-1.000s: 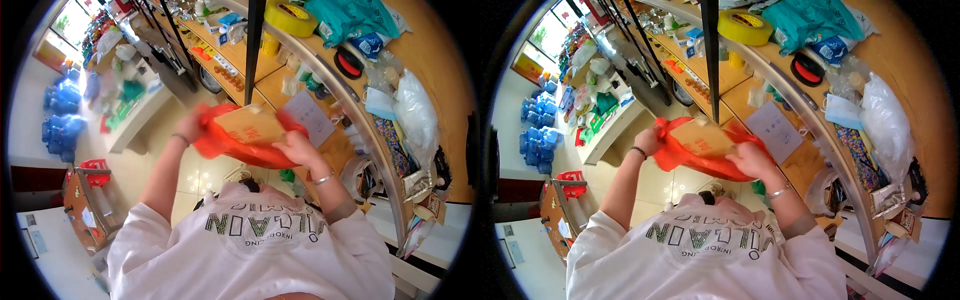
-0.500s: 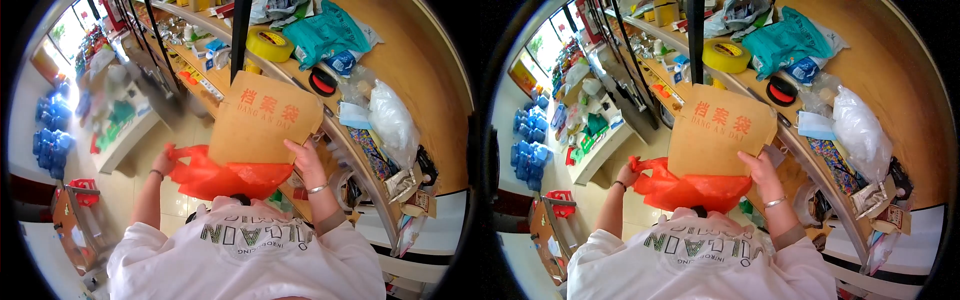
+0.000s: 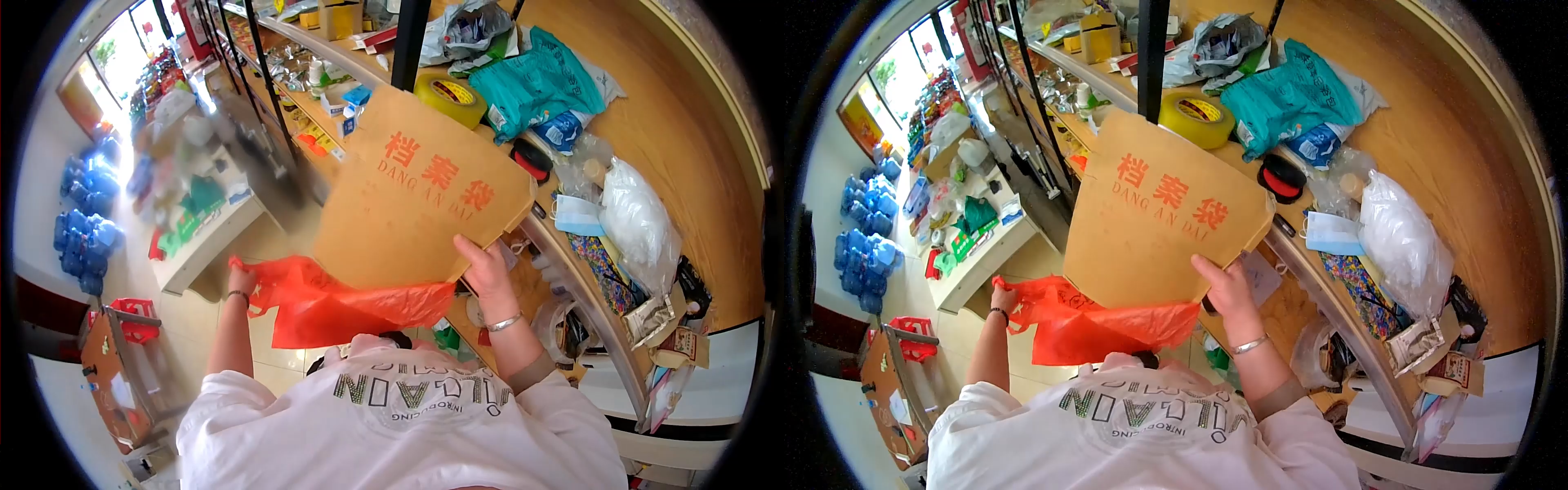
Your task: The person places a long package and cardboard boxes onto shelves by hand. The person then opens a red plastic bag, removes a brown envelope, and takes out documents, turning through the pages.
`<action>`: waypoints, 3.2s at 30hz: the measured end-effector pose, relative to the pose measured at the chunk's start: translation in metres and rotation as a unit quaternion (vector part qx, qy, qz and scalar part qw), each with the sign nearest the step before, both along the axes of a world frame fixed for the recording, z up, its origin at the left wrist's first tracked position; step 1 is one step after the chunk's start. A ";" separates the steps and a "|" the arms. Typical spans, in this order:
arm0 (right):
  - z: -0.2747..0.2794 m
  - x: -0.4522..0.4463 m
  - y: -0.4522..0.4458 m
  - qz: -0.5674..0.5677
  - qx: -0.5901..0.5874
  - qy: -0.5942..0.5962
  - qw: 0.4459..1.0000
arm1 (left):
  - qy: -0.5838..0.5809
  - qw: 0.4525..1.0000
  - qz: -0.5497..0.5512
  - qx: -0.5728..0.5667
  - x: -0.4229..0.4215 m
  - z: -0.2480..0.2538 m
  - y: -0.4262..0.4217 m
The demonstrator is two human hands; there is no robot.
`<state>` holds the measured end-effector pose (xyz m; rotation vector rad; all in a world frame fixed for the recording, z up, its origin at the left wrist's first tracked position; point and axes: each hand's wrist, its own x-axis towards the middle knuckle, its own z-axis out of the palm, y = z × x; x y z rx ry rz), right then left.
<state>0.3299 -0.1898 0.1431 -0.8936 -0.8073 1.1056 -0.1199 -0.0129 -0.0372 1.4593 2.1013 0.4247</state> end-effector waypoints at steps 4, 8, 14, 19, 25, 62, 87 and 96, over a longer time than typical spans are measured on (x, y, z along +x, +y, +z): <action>0.007 -0.003 0.011 -0.006 -0.006 0.086 0.996 | 0.017 0.998 0.032 -0.043 -0.025 -0.010 -0.002; 0.006 -0.005 0.016 -0.003 -0.013 0.095 0.995 | -0.057 0.998 0.024 -0.022 -0.039 -0.033 0.002; 0.005 -0.011 0.019 0.031 -0.040 0.090 0.995 | -0.024 0.999 0.029 0.031 0.011 0.030 -0.007; 0.024 -0.014 0.020 0.032 -0.024 0.099 0.994 | 0.019 1.000 0.017 -0.005 -0.052 -0.026 0.016; 0.032 -0.032 0.025 0.000 0.038 0.133 0.990 | -0.055 0.985 0.142 -0.080 -0.113 -0.098 0.013; -0.013 -0.018 0.068 0.082 -0.086 -0.041 0.992 | -0.515 0.788 -0.330 -0.071 0.130 0.162 -0.044; -0.033 -0.033 0.034 -0.289 0.078 -0.538 0.788 | -0.759 0.622 -0.178 -0.076 0.134 0.136 -0.045; -0.013 -0.026 0.032 0.022 -0.088 0.269 0.959 | -0.682 0.698 -0.207 -0.068 0.138 0.136 -0.057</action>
